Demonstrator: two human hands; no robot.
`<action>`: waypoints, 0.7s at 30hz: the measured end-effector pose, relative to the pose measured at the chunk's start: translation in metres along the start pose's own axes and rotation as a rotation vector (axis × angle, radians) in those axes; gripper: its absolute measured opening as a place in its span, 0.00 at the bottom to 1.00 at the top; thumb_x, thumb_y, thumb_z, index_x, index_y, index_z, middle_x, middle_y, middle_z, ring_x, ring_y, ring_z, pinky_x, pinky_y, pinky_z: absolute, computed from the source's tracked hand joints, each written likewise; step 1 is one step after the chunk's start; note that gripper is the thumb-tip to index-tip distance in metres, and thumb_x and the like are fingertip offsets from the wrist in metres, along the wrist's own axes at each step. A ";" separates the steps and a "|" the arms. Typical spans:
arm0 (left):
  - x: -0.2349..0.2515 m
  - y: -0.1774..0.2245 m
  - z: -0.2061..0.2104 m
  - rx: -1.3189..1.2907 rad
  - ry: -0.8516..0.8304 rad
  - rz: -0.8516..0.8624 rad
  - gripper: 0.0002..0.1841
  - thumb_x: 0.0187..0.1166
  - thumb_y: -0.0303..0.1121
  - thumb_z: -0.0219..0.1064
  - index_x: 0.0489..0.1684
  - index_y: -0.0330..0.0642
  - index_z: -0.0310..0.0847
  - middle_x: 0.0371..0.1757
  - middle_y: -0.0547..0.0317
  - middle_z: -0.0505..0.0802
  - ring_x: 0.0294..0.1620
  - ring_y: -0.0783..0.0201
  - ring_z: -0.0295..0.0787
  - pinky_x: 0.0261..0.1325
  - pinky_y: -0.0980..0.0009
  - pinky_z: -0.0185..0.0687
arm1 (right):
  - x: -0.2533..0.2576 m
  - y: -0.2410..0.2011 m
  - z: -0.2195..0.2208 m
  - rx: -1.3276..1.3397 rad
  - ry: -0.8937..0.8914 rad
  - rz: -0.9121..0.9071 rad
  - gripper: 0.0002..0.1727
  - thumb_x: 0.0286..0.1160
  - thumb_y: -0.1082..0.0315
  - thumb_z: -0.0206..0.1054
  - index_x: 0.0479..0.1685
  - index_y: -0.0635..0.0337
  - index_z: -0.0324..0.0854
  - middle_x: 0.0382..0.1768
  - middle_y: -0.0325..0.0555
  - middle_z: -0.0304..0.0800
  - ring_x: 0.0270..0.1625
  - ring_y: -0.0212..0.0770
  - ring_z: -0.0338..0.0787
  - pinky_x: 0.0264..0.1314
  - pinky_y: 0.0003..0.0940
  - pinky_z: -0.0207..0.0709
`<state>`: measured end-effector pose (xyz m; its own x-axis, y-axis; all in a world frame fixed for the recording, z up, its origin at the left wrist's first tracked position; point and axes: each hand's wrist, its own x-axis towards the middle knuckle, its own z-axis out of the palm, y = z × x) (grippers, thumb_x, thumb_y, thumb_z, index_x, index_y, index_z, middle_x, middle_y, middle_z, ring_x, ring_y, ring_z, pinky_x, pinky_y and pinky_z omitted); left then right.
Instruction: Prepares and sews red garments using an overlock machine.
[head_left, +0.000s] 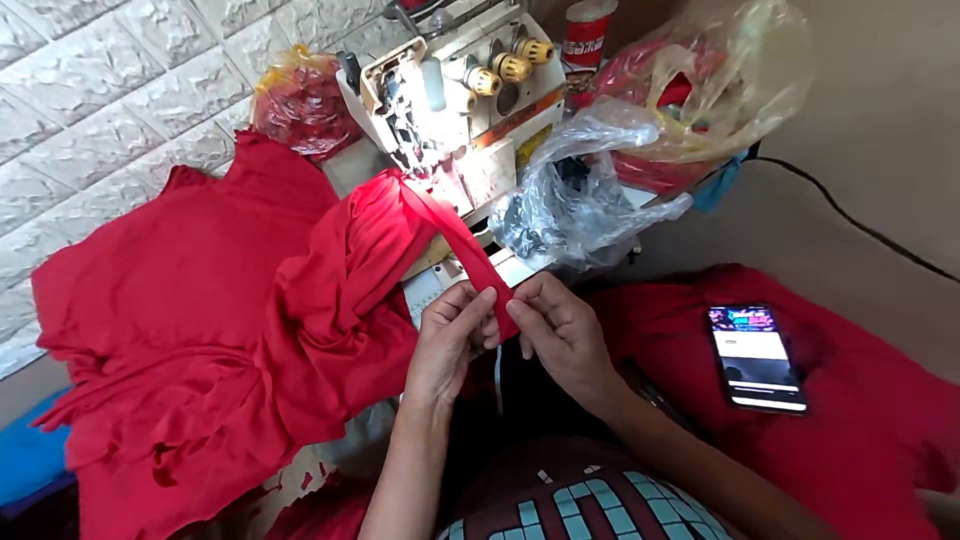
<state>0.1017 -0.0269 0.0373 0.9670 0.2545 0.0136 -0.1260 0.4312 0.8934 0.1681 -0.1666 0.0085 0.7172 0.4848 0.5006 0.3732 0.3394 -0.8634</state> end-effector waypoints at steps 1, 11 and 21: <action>0.000 -0.001 0.000 -0.004 0.002 0.000 0.06 0.83 0.27 0.65 0.40 0.37 0.88 0.24 0.58 0.88 0.23 0.73 0.83 0.31 0.79 0.81 | -0.001 0.001 -0.001 0.000 0.002 0.011 0.05 0.89 0.69 0.57 0.45 0.58 0.76 0.33 0.37 0.94 0.29 0.24 0.88 0.27 0.16 0.77; 0.000 -0.008 0.002 0.102 0.051 0.044 0.06 0.79 0.23 0.68 0.31 0.36 0.88 0.18 0.62 0.85 0.19 0.76 0.79 0.27 0.82 0.77 | -0.003 0.007 -0.001 0.043 -0.003 0.064 0.06 0.88 0.70 0.57 0.41 0.57 0.76 0.30 0.38 0.92 0.24 0.25 0.86 0.23 0.17 0.76; -0.009 0.040 -0.003 0.505 0.049 0.464 0.02 0.72 0.24 0.76 0.30 0.39 0.92 0.39 0.63 0.94 0.42 0.73 0.89 0.48 0.75 0.87 | 0.025 0.001 0.013 0.019 -0.107 -0.268 0.06 0.82 0.69 0.64 0.50 0.59 0.79 0.37 0.33 0.88 0.39 0.19 0.87 0.44 0.17 0.84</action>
<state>0.0876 -0.0099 0.0714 0.8254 0.3590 0.4356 -0.3946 -0.1849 0.9001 0.1787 -0.1441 0.0208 0.5282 0.4579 0.7151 0.5289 0.4814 -0.6989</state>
